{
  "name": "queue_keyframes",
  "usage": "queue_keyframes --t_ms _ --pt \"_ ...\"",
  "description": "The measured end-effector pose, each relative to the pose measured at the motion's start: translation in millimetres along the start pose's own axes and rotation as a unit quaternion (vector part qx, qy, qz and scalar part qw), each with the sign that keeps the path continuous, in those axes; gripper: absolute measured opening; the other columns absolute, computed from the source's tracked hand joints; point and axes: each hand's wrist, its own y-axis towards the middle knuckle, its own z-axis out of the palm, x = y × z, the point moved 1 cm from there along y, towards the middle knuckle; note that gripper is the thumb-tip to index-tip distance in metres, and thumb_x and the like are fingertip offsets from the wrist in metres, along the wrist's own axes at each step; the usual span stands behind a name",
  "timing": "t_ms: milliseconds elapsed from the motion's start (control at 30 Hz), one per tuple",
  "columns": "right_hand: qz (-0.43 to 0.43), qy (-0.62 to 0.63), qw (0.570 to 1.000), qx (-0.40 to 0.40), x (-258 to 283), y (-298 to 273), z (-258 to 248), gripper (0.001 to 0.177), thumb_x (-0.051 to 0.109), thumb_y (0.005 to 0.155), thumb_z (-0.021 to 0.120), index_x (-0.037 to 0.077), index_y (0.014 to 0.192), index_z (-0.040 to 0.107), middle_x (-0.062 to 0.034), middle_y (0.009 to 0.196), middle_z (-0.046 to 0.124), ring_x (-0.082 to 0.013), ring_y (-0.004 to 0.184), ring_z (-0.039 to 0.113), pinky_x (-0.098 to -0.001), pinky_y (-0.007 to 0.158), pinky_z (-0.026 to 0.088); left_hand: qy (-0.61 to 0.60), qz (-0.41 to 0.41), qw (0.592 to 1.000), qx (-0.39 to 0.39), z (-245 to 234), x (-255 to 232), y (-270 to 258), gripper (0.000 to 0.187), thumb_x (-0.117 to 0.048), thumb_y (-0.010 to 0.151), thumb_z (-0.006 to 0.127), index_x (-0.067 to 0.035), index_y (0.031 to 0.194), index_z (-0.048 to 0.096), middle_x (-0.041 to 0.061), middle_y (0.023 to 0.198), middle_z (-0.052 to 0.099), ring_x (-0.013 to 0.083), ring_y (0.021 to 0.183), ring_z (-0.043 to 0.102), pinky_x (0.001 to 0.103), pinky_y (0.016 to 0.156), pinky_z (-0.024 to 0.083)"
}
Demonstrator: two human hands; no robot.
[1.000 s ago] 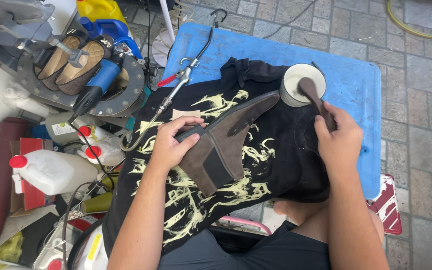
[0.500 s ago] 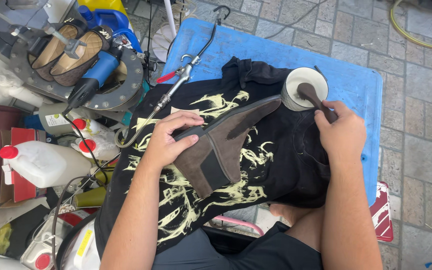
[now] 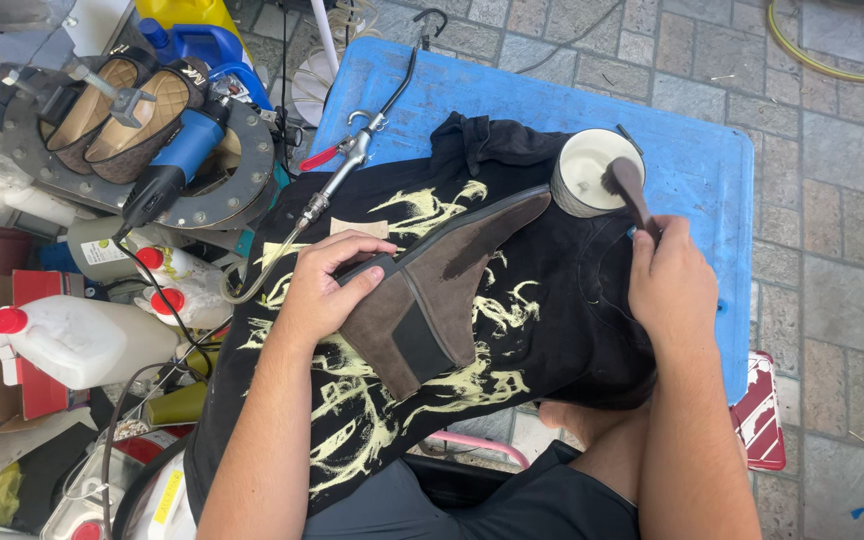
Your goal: The person cleans a brown suede shoe using a brush and a white cleaning solution. They repeatedly dip the brush into the solution and scrub the shoe's surface, focusing on the toe and side areas.
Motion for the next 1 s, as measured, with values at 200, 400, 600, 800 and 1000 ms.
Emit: queue_keyframes --t_ms 200,400,600,800,1000 --pt "0.060 0.100 0.993 -0.012 -1 -4 1 0.029 0.016 0.099 0.062 -0.001 0.122 0.056 -0.0205 0.095 0.072 -0.0401 0.085 0.069 -0.0486 0.076 0.051 0.013 0.009 1.000 -0.003 -2 6 -1 0.030 -0.003 0.084 0.064 -0.002 0.112 0.075 0.010 0.109 0.075 0.0205 0.102 0.071 0.032 0.093 0.053" --pt "0.052 0.252 0.964 -0.070 -8 -17 30 0.030 0.014 0.102 0.067 0.001 0.128 0.059 -0.0149 0.090 0.068 -0.0235 0.078 0.064 -0.0365 0.072 0.051 -0.011 -0.025 0.999 -0.028 -3 25 3 0.026 -0.012 0.094 0.055 0.000 0.105 0.075 0.010 0.106 0.077 0.0204 0.099 0.072 0.031 0.093 0.052" --pt "-0.025 0.332 0.937 -0.110 -23 -21 47 0.026 0.006 0.107 0.064 -0.002 0.131 0.056 -0.0053 0.103 0.070 -0.0093 0.089 0.064 -0.0262 0.079 0.052 -0.053 -0.012 0.998 -0.037 -2 35 -2 0.030 -0.017 0.095 0.053 0.002 0.104 0.074 0.012 0.104 0.076 0.0206 0.096 0.069 0.030 0.091 0.050" --pt "0.045 0.501 0.864 0.001 4 -36 61 0.028 0.004 0.103 0.060 0.002 0.131 0.054 -0.0010 0.094 0.064 -0.0024 0.069 0.053 -0.0181 0.057 0.042 -0.037 -0.065 0.997 -0.022 -2 35 -3 0.025 -0.018 0.096 0.057 -0.002 0.105 0.075 0.007 0.099 0.075 0.0146 0.091 0.066 0.028 0.086 0.050" --pt "-0.085 0.449 0.889 -0.008 42 -45 71 0.029 0.003 0.104 0.063 -0.003 0.132 0.054 -0.0044 0.111 0.070 -0.0068 0.098 0.064 -0.0224 0.083 0.051 -0.055 -0.151 0.986 -0.045 2 42 -2 0.018 -0.015 0.097 0.068 -0.004 0.106 0.078 0.004 0.094 0.075 0.0089 0.085 0.064 0.025 0.080 0.052"
